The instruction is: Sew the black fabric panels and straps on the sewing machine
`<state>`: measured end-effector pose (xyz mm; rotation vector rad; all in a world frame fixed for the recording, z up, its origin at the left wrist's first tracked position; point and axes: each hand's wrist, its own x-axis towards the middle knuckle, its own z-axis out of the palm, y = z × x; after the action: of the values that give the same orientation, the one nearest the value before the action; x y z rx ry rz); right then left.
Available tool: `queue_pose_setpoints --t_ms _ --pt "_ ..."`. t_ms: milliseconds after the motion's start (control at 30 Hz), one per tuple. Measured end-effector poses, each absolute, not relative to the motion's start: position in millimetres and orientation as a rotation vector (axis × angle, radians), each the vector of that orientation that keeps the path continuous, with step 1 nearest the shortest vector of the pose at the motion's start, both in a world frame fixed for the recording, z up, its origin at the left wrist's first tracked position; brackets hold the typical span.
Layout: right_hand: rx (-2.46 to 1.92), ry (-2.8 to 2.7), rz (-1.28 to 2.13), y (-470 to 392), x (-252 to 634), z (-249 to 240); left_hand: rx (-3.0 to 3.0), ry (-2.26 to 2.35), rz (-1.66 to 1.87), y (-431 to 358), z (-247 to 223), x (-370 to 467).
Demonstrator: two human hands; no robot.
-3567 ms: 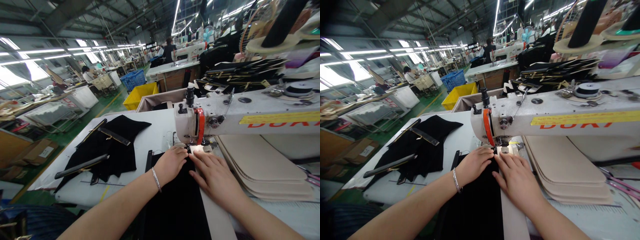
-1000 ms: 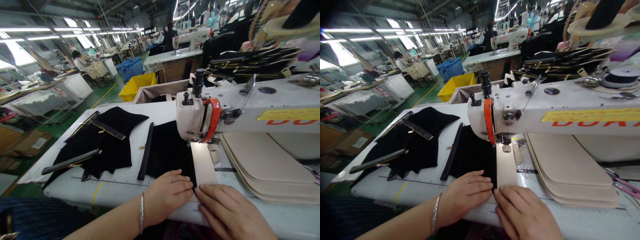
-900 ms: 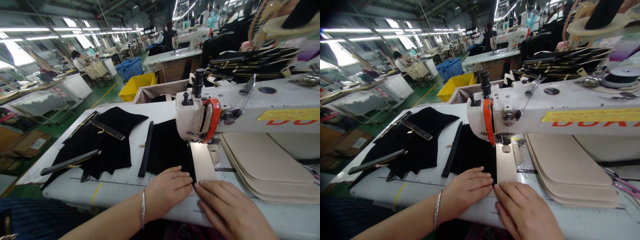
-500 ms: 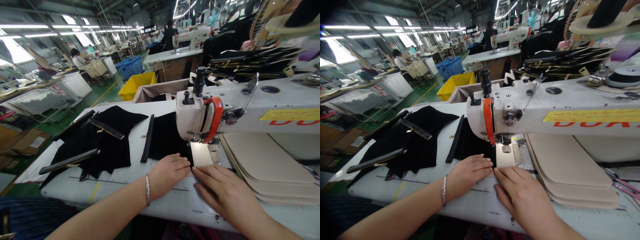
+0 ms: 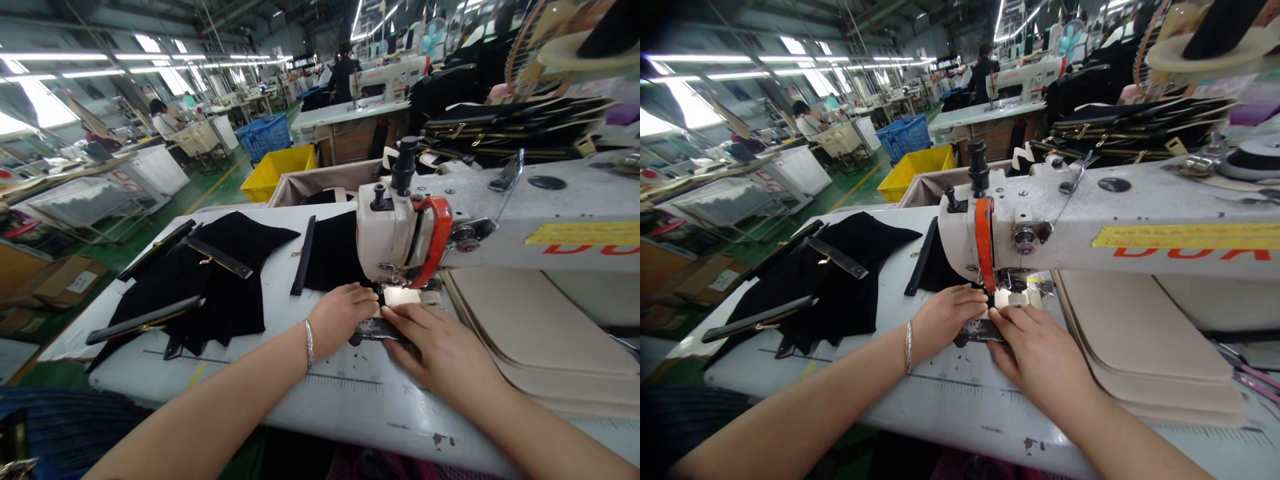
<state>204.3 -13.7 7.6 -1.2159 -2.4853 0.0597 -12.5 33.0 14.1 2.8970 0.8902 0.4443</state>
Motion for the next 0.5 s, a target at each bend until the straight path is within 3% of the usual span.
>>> queue_pose_setpoints --t_ms 500 --pt "-1.290 -2.425 0.053 -4 199 1 2.782 1.096 0.516 47 11 -5"
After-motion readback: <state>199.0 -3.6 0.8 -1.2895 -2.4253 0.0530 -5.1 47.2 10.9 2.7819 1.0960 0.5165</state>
